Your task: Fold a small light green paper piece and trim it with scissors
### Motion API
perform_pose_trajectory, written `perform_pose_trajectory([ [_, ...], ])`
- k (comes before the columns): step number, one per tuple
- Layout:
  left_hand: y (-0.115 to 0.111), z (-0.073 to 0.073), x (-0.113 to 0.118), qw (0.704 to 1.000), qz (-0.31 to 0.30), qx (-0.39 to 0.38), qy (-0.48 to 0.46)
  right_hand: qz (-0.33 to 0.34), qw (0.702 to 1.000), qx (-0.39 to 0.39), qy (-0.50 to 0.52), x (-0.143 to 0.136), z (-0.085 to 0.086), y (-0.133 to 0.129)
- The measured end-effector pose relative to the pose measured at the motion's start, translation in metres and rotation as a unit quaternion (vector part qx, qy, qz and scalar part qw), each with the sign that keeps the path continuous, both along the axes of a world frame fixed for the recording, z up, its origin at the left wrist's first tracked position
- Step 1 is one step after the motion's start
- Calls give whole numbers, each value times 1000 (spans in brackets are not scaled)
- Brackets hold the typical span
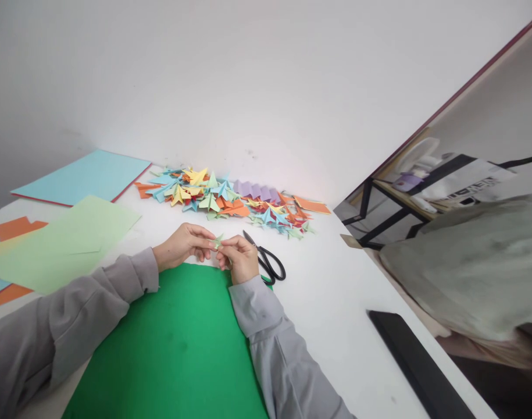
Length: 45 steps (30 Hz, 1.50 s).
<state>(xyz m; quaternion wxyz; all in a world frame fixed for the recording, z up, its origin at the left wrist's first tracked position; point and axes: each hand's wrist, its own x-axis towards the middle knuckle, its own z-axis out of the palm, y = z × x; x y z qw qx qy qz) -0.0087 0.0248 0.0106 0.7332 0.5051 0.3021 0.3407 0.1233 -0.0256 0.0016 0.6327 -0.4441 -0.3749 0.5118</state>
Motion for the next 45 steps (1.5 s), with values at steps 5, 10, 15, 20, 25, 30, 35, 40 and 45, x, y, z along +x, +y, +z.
perform_pose_trajectory([
  [5, 0, 0, 0, 1000, -11, 6, 1, 10, 1000, 10, -8, 1, -1, -1],
  [10, 0, 1, 0, 1000, -5, -2, 0, 49, 998, 27, -11, 4, -6, 1],
  [15, 0, 0, -1, 1000, -9, 13, 14, 72, 997, 33, -24, 6, -10, 3],
  [20, -1, -4, 0, 999, -1, 41, 18, 84, 996, 37, -22, 6, -9, 3],
  [25, -2, -3, 1, 999, 2, 45, -1, 51, 998, 33, 1, 4, -5, 2],
  [30, -1, -1, 1, 1000, 9, 26, -7, 67, 997, 38, -11, 3, -7, 2],
  [35, -2, 1, 0, 1000, 0, 20, 10, 69, 996, 49, -11, 4, -9, 3],
  [40, -5, 4, 0, 1000, -9, 0, -7, 36, 998, 42, 23, 3, -7, 3],
  [45, -3, 3, 1, 1000, -14, -20, -15, 19, 998, 36, 42, 1, -3, 2],
])
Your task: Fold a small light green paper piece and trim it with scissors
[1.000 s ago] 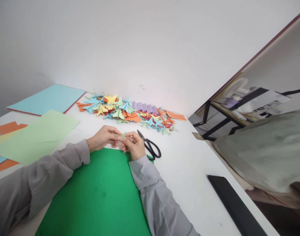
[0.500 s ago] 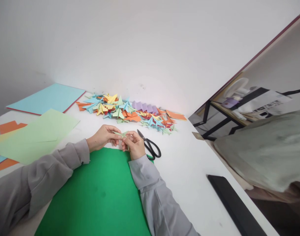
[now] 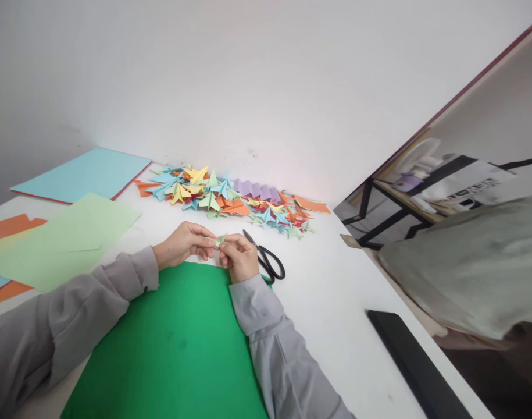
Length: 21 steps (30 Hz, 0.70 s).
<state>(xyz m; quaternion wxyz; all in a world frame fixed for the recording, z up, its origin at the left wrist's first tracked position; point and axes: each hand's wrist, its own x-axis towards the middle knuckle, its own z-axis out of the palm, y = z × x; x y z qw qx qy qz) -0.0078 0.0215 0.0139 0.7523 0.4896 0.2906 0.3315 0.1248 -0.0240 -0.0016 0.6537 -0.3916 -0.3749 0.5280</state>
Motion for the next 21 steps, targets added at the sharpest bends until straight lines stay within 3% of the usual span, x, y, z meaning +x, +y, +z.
perform_pose_trajectory([
  [21, 2, -2, -1, 1000, 14, -11, -23, -17, 999, -30, 8, 4, 3, 1],
])
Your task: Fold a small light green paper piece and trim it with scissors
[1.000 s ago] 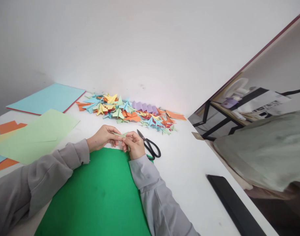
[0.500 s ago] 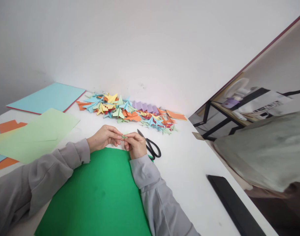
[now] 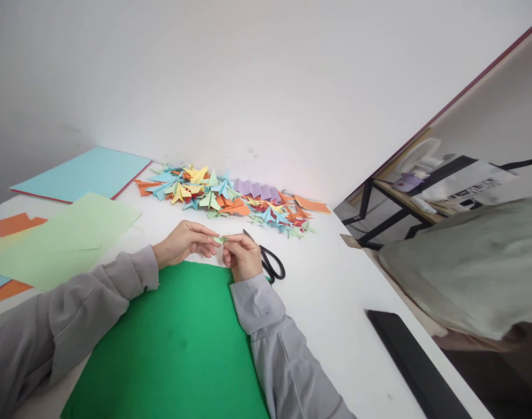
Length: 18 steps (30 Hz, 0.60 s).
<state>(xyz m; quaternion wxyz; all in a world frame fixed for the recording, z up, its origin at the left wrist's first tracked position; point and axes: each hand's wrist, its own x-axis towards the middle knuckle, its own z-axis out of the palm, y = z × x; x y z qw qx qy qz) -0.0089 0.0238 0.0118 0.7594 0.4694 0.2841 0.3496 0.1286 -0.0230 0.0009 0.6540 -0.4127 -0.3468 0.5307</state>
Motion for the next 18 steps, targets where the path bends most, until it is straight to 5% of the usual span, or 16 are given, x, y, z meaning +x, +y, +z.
perform_pose_trajectory([
  [18, 1, 0, -3, 999, -37, -27, -20, -18, 1000, -24, 8, 2, 5, -1],
])
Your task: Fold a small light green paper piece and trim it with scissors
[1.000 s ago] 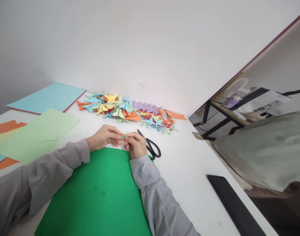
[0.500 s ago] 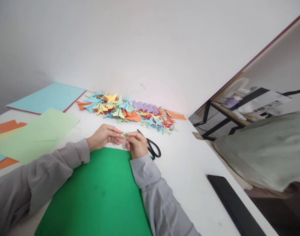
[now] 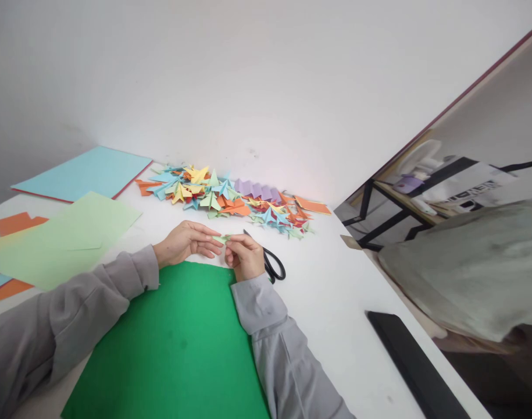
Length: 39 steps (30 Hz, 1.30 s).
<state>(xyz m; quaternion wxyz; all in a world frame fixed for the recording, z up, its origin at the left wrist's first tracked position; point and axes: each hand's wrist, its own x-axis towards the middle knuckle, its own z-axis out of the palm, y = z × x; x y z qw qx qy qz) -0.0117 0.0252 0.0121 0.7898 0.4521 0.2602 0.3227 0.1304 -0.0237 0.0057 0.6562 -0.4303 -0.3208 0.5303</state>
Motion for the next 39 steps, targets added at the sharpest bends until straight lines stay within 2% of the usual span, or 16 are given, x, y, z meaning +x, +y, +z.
perform_pose_trajectory([
  [16, 0, 0, -2, 999, -36, -15, -34, -10, 1000, 3, 5, 3, 0, 1],
  [28, -1, -1, -1, 999, -43, 3, -33, 0, 1000, 6, 5, 2, -1, 1],
  [35, -7, -3, 5, 995, 17, 91, 31, 52, 998, 20, -22, 1, -4, 0],
  [39, -7, -4, 7, 991, 54, 112, 56, 71, 997, 10, -34, 1, -5, 0],
])
